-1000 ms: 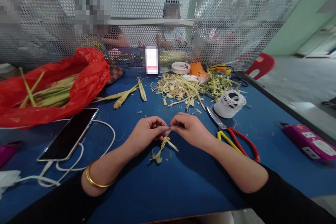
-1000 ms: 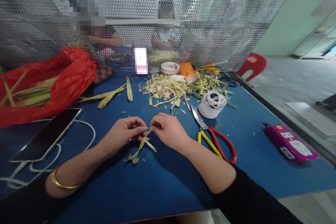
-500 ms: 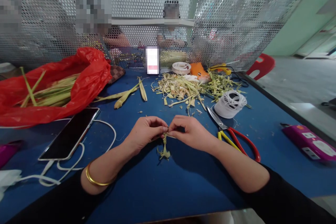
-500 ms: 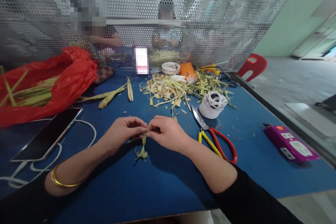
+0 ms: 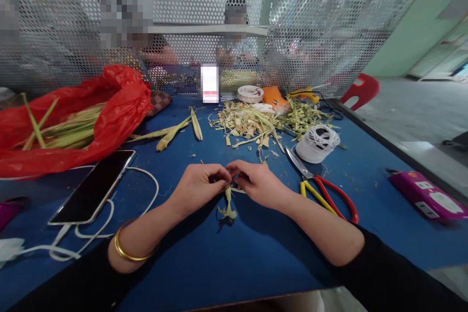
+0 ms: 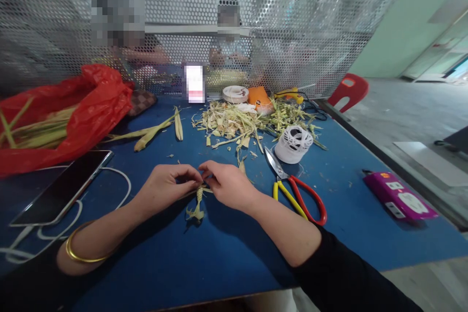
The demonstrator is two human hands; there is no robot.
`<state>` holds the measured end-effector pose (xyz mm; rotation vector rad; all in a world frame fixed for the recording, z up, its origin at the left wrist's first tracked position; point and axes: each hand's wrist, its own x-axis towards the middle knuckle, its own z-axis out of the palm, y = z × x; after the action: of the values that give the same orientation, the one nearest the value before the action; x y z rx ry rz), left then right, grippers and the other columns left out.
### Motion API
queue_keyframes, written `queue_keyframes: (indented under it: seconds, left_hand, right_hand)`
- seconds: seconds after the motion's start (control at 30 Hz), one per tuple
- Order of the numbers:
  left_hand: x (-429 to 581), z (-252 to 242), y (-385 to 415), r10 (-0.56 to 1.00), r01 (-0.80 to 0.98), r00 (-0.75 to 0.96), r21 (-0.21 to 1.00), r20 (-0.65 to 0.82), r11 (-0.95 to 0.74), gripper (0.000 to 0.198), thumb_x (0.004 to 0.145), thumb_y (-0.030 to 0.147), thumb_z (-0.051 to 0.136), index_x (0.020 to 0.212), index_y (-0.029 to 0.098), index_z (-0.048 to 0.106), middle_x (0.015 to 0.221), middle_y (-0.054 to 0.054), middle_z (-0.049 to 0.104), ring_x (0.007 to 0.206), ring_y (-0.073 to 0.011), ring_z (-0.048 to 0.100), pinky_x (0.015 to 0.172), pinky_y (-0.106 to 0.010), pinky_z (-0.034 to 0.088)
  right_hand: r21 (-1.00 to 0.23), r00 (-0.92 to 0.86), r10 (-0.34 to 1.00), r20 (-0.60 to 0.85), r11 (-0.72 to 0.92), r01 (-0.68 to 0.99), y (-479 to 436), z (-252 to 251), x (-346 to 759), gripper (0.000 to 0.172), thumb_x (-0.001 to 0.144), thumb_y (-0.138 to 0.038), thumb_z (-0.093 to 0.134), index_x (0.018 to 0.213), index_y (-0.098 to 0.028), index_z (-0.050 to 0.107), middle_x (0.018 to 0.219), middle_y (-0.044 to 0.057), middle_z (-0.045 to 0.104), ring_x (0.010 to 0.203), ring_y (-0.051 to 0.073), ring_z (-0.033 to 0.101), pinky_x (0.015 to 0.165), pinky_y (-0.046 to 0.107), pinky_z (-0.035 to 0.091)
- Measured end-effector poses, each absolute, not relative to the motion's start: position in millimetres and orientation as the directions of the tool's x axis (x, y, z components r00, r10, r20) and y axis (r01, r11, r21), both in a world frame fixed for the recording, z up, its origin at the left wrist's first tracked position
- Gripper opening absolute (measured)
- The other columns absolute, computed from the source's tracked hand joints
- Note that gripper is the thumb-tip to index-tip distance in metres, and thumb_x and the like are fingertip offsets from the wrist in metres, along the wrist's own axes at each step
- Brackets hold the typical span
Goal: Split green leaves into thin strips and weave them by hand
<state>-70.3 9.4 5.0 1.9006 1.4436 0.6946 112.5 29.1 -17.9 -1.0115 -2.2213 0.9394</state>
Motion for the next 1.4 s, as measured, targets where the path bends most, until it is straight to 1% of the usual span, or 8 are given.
queue_keyframes:
  seconds: [0.2, 0.4, 0.57, 0.7, 0.83, 1.0, 1.23, 1.4]
  left_hand:
    - [-66.6, 1.6, 4.7, 0.954, 0.726, 0.245, 0.619, 0.173, -0.299, 0.017, 0.073, 0.016, 0.054, 0.075, 0.021, 0.07, 0.07, 0.003, 0.071, 0.063, -0.0119, 0.063, 0.061, -0.02, 0.041]
    - [-65.6, -3.8, 1.2, 0.932, 0.85, 0.266, 0.396, 0.245, -0.347, 0.015, 0.076, 0.015, 0.053, 0.078, 0.022, 0.067, 0.075, 0.002, 0.071, 0.071, -0.0147, 0.064, 0.064, -0.023, 0.04]
    - [-66.6, -11.1, 4.0, 0.932, 0.9, 0.244, 0.296, 0.267, -0.321, 0.013, 0.076, 0.016, 0.054, 0.077, 0.023, 0.065, 0.074, 0.002, 0.07, 0.072, -0.0157, 0.064, 0.063, -0.024, 0.038]
    - [-66.1, -11.4, 4.7, 0.923, 0.897, 0.228, 0.301, 0.309, -0.323, 0.011, 0.077, 0.017, 0.057, 0.079, 0.024, 0.065, 0.074, 0.004, 0.07, 0.073, -0.015, 0.064, 0.063, -0.024, 0.038]
    - [-66.4, -10.8, 3.6, 0.887, 0.851, 0.292, 0.326, 0.359, -0.412, 0.005, 0.08, 0.022, 0.059, 0.08, 0.023, 0.064, 0.076, 0.004, 0.069, 0.074, -0.0134, 0.064, 0.065, -0.023, 0.039]
    - [-67.2, -13.1, 2.8, 0.824, 0.823, 0.355, 0.269, 0.442, -0.499, 0.008, 0.084, 0.025, 0.056, 0.08, 0.022, 0.063, 0.076, 0.003, 0.069, 0.073, -0.0135, 0.064, 0.066, -0.023, 0.04]
    - [-68.6, -18.4, 3.2, 0.708, 0.779, 0.436, 0.16, 0.555, -0.606, 0.013, 0.087, 0.023, 0.05, 0.08, 0.021, 0.06, 0.078, -0.001, 0.069, 0.074, -0.0137, 0.064, 0.068, -0.023, 0.043]
    - [-67.4, -14.5, 1.6, 0.745, 0.786, 0.424, 0.2, 0.515, -0.585, 0.014, 0.088, 0.024, 0.048, 0.08, 0.021, 0.06, 0.081, -0.001, 0.07, 0.075, -0.0142, 0.064, 0.069, -0.024, 0.044]
  right_hand:
    - [-0.728, -0.57, 0.806, 0.162, 0.487, 0.482, 29.0, -18.0, 112.1, 0.031, 0.081, -0.007, 0.049, 0.107, -0.021, 0.057, 0.097, 0.004, 0.071, 0.083, 0.016, 0.065, 0.07, 0.025, 0.046]
    - [-0.729, -0.567, 0.811, 0.143, 0.474, 0.494, 27.5, -17.2, 111.1, 0.036, 0.079, -0.004, 0.048, 0.109, -0.022, 0.056, 0.099, 0.003, 0.071, 0.086, 0.017, 0.066, 0.073, 0.026, 0.046]
    - [-0.744, -0.612, 0.775, 0.161, 0.502, 0.441, 26.4, -17.6, 111.2, 0.04, 0.079, -0.003, 0.047, 0.113, -0.023, 0.056, 0.1, 0.002, 0.07, 0.09, 0.017, 0.065, 0.076, 0.026, 0.047]
    - [-0.808, -0.569, 0.808, 0.153, 0.434, 0.398, 28.7, -20.0, 110.3, 0.035, 0.082, -0.005, 0.047, 0.111, -0.022, 0.056, 0.094, 0.003, 0.07, 0.071, 0.013, 0.065, 0.069, 0.025, 0.048]
    - [-0.874, -0.485, 0.869, 0.099, 0.309, 0.375, 31.8, -21.2, 108.4, 0.027, 0.08, -0.005, 0.048, 0.098, -0.019, 0.063, 0.081, 0.0, 0.066, 0.055, 0.01, 0.059, 0.061, 0.024, 0.048]
    - [-0.882, -0.453, 0.883, 0.123, 0.307, 0.358, 33.5, -24.3, 107.9, 0.024, 0.076, -0.002, 0.054, 0.084, -0.019, 0.069, 0.079, -0.001, 0.054, 0.058, 0.008, 0.056, 0.057, 0.021, 0.047]
    - [-0.922, -0.436, 0.898, 0.06, 0.217, 0.321, 35.1, -24.0, 106.6, 0.017, 0.076, -0.008, 0.06, 0.084, -0.019, 0.07, 0.077, -0.002, 0.053, 0.057, 0.008, 0.055, 0.055, 0.022, 0.046]
    - [-0.928, -0.432, 0.899, 0.069, 0.217, 0.303, 35.5, -23.4, 106.9, 0.009, 0.076, -0.011, 0.062, 0.077, -0.017, 0.068, 0.074, -0.003, 0.051, 0.056, 0.007, 0.053, 0.054, 0.021, 0.045]
